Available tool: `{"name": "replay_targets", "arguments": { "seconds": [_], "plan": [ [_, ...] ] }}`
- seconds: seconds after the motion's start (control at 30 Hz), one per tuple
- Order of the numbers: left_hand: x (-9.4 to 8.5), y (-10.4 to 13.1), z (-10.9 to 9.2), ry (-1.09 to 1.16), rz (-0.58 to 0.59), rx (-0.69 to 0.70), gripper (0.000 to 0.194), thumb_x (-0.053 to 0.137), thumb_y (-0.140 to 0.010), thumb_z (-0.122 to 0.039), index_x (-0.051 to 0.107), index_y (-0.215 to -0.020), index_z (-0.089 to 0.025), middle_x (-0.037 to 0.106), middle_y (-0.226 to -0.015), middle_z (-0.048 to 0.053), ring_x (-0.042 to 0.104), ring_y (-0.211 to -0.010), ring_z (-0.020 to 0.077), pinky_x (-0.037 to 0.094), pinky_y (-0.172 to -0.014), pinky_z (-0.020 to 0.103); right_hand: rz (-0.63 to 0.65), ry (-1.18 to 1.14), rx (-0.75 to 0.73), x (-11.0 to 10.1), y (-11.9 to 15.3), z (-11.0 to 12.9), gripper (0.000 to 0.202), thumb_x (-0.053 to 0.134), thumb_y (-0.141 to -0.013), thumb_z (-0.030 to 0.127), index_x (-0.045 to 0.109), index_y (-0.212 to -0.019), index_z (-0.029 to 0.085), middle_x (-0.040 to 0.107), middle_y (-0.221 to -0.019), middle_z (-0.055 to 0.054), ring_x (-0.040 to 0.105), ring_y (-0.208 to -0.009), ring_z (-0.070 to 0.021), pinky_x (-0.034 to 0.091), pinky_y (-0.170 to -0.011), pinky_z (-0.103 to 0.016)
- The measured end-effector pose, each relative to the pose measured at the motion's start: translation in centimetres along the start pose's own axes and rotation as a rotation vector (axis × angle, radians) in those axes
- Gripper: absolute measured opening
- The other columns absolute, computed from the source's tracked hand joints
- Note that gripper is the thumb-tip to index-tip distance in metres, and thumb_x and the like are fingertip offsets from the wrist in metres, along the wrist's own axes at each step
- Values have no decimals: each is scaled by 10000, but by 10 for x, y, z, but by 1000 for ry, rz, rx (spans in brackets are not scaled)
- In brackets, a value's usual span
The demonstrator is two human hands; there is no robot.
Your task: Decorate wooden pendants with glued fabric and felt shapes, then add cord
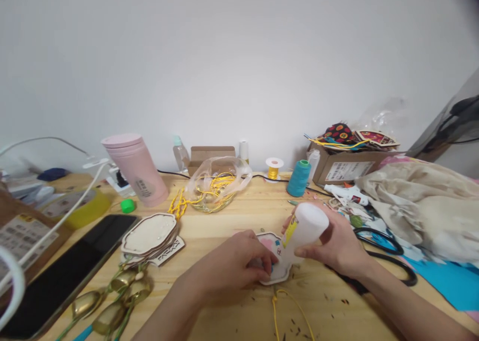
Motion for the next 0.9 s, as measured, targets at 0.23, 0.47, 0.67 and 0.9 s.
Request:
{"name": "replay_targets", "arguments": {
  "seconds": [0.23,0.47,0.67,0.9],
  "plan": [
    [-2,2,0,6,-18,-19,274,576,-667,-132,639,-905,-253,579,-809,-9,512,-783,143,375,-673,219,-20,71,-1,-3,1,3,410,746,-527,319,537,-860,201,621,-818,-54,592,-713,-209,504,-595,-304],
    [-2,2,1,24,-26,0,274,574,-663,-133,645,-901,-249,591,-787,-2,514,-793,152,379,-668,223,-39,55,-20,-6,1,4,417,756,-522,306,543,-869,218,626,-823,-51,598,-747,-229,503,-628,-324],
    [-1,4,1,28,-19,12,287,580,-672,-146,637,-934,-249,619,-778,-5,515,-786,153,377,-664,224,-18,33,-28,-4,1,5,392,749,-537,307,552,-864,218,626,-815,-51,602,-727,-223,500,-637,-332],
    [-1,3,0,20,-10,20,270,570,-676,-145,639,-915,-248,621,-802,-3,514,-808,155,378,-667,223,-21,85,-16,-4,2,5,402,744,-534,353,552,-858,211,632,-825,-70,599,-752,-239,501,-655,-350]
  ]
}}
Point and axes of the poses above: each hand's wrist, its own y-axis away from the middle knuckle, its own x-axis out of the palm, z = x × y, the point moved 9 cm from there along -y, towards the middle knuckle
